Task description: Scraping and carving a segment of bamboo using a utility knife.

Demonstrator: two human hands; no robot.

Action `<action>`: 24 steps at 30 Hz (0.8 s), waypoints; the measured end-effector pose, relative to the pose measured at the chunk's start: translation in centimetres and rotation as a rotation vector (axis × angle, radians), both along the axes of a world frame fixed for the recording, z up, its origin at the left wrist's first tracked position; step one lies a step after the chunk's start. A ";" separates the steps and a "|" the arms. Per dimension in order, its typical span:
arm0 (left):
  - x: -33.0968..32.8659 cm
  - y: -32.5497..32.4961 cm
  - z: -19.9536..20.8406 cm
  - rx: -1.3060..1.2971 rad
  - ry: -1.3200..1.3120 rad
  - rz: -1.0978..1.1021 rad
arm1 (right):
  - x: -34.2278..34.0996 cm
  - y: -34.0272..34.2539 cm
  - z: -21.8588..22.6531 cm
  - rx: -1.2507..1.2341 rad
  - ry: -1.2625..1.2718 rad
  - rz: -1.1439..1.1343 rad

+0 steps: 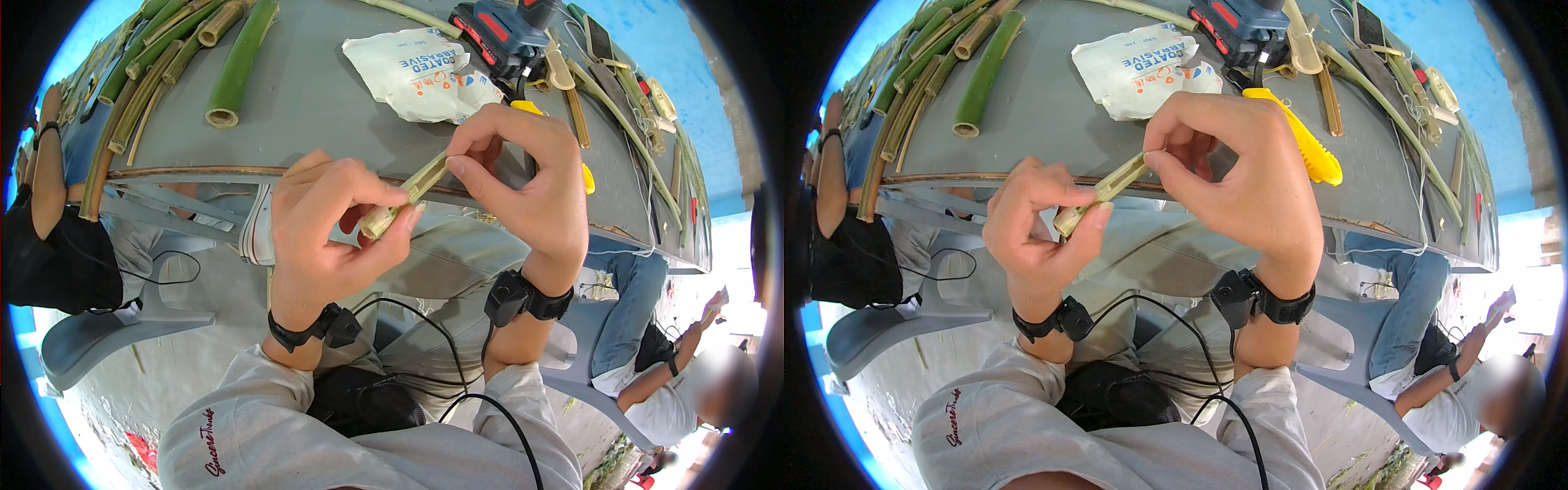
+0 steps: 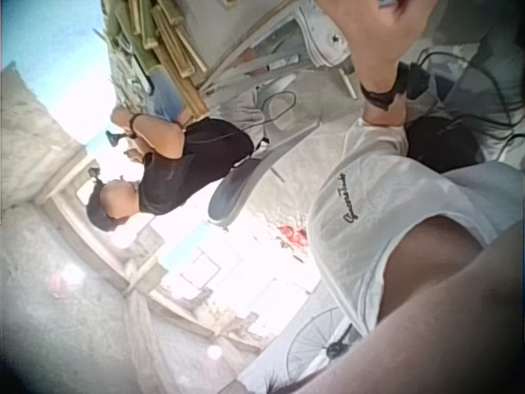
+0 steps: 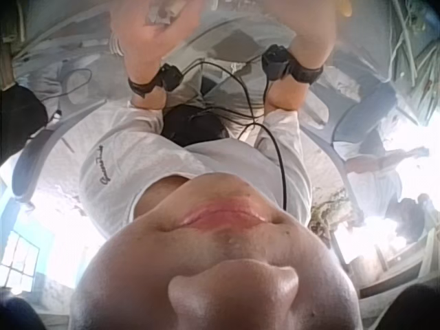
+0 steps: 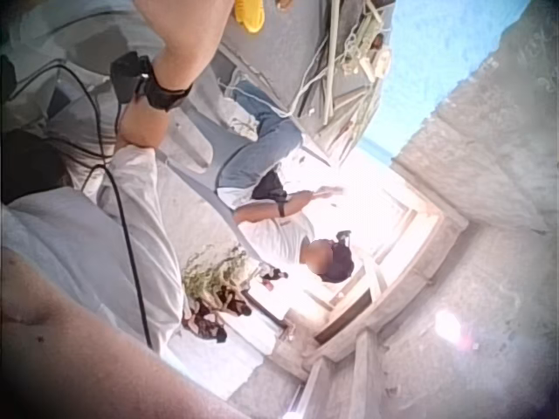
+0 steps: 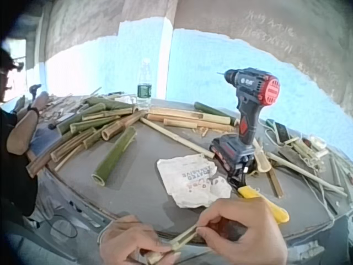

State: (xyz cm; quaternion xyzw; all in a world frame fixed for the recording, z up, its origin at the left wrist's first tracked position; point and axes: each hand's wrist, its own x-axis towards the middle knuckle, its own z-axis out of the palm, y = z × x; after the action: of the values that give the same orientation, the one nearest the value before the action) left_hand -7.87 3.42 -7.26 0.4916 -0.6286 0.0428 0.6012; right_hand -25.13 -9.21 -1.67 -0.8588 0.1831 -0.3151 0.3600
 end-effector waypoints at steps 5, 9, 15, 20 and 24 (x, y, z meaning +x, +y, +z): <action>0.0 -0.2 0.0 -0.024 0.025 -0.013 | 0.1 -0.1 -0.1 -0.044 -0.062 0.023; 0.0 -0.2 -0.1 -0.035 0.044 -0.024 | 0.1 -0.3 -0.1 -0.092 -0.090 0.043; 0.0 -0.2 -0.2 -0.029 0.050 -0.011 | -0.1 -0.4 -0.1 -0.067 -0.076 0.074; 0.0 -0.3 -0.1 -0.038 0.038 -0.015 | -0.1 -0.4 -0.1 -0.056 -0.077 0.072; -0.1 -0.2 -0.1 -0.031 0.043 -0.013 | 0.0 -0.4 -0.2 -0.065 -0.100 0.088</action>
State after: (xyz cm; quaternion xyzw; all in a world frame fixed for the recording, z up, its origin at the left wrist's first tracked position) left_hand -7.93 3.24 -7.36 0.4789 -0.6180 0.0384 0.6223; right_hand -25.11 -9.65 -1.91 -0.8606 0.1166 -0.3471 0.3540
